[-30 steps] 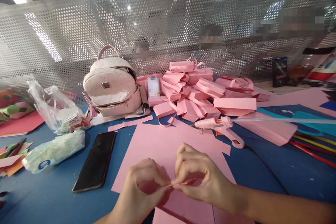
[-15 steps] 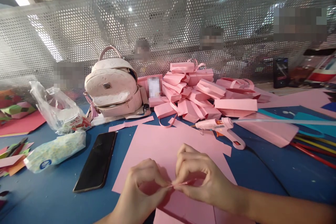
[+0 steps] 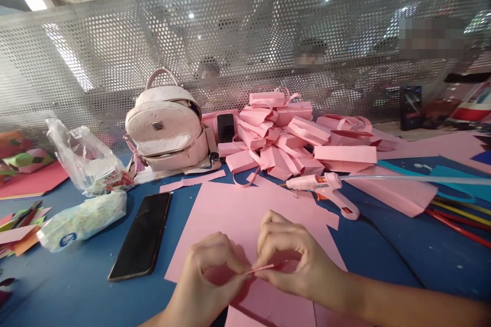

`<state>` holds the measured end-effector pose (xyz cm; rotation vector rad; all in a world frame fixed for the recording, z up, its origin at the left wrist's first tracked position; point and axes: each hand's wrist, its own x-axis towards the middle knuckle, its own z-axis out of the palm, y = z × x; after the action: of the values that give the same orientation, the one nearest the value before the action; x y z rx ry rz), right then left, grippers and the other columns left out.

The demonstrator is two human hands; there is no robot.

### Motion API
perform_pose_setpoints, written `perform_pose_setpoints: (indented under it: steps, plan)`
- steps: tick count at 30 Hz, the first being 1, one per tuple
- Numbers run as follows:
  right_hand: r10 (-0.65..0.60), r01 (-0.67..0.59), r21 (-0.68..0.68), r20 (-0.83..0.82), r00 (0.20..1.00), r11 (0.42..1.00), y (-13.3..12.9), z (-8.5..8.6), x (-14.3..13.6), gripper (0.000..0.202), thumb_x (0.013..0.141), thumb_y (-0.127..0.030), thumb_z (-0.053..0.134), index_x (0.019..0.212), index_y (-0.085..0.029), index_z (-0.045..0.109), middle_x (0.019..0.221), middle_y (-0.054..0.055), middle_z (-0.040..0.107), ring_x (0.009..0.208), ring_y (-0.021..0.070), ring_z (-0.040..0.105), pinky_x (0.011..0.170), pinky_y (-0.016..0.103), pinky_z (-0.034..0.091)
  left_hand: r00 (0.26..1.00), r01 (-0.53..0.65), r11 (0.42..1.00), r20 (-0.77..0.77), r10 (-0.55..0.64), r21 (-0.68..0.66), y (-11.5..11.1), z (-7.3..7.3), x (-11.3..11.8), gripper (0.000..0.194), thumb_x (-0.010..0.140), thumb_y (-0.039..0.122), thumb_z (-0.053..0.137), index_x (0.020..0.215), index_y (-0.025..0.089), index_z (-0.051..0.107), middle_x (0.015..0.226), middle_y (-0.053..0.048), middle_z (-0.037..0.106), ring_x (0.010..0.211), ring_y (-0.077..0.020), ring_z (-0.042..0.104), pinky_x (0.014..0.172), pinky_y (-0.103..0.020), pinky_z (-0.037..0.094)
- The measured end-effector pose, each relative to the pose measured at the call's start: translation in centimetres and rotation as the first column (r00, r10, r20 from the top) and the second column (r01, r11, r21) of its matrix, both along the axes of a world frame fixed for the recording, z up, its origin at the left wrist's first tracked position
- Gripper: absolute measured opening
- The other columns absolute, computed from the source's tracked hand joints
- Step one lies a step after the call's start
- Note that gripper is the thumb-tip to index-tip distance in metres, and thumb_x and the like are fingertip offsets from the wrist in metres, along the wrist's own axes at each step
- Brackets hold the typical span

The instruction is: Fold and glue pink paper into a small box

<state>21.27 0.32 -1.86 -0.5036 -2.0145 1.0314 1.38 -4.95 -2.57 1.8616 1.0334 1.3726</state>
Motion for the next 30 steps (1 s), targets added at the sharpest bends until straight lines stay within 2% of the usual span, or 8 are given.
perform_pose_setpoints:
  steps: [7, 13, 20, 30]
  plan:
    - [-0.018, 0.018, -0.008, -0.006, 1.000, 1.000, -0.23, 0.40, 0.07, 0.011, 0.084, -0.027, 0.077, 0.075, -0.021, 0.076, 0.067, 0.003, 0.066, 0.075, 0.0191, 0.054, 0.071, 0.035, 0.045, 1.000, -0.007, 1.000, 0.004, 0.007, -0.014, 0.00, 0.04, 0.01, 0.013, 0.078, 0.013, 0.078, 0.065, 0.017, 0.075, 0.064, -0.003, 0.071, 0.058, -0.0109, 0.063, 0.058, -0.017, 0.050]
    - [-0.013, 0.014, 0.007, -0.019, 1.000, 1.000, -0.16, 0.26, 0.16, 0.004, 0.082, -0.019, 0.077, 0.079, -0.021, 0.078, 0.068, 0.003, 0.067, 0.076, 0.0185, 0.054, 0.071, 0.034, 0.045, 1.000, -0.014, 0.999, 0.006, 0.014, -0.037, -0.01, 0.14, 0.05, 0.014, 0.077, 0.014, 0.080, 0.064, 0.016, 0.074, 0.064, -0.003, 0.071, 0.058, -0.0098, 0.063, 0.058, -0.016, 0.050]
    - [-0.007, 0.007, 0.006, -0.026, 1.000, 1.000, -0.22, 0.23, 0.14, 0.005, 0.083, -0.021, 0.077, 0.085, -0.023, 0.080, 0.071, 0.004, 0.068, 0.077, 0.0189, 0.053, 0.070, 0.034, 0.047, 0.999, -0.004, 1.000, -0.033, 0.003, -0.030, -0.03, -0.05, -0.14, 0.015, 0.080, 0.016, 0.078, 0.066, 0.016, 0.074, 0.065, -0.003, 0.071, 0.060, -0.0109, 0.064, 0.060, -0.017, 0.051]
    - [-0.015, 0.015, -0.001, -0.016, 1.000, 1.000, -0.17, 0.27, 0.16, 0.005, 0.083, -0.022, 0.076, 0.084, -0.024, 0.080, 0.071, 0.004, 0.068, 0.076, 0.0190, 0.053, 0.068, 0.033, 0.047, 1.000, -0.019, 1.000, -0.002, 0.019, -0.023, 0.00, 0.21, 0.06, 0.014, 0.078, 0.014, 0.078, 0.066, 0.018, 0.074, 0.064, -0.002, 0.072, 0.058, -0.0111, 0.063, 0.058, -0.017, 0.051]
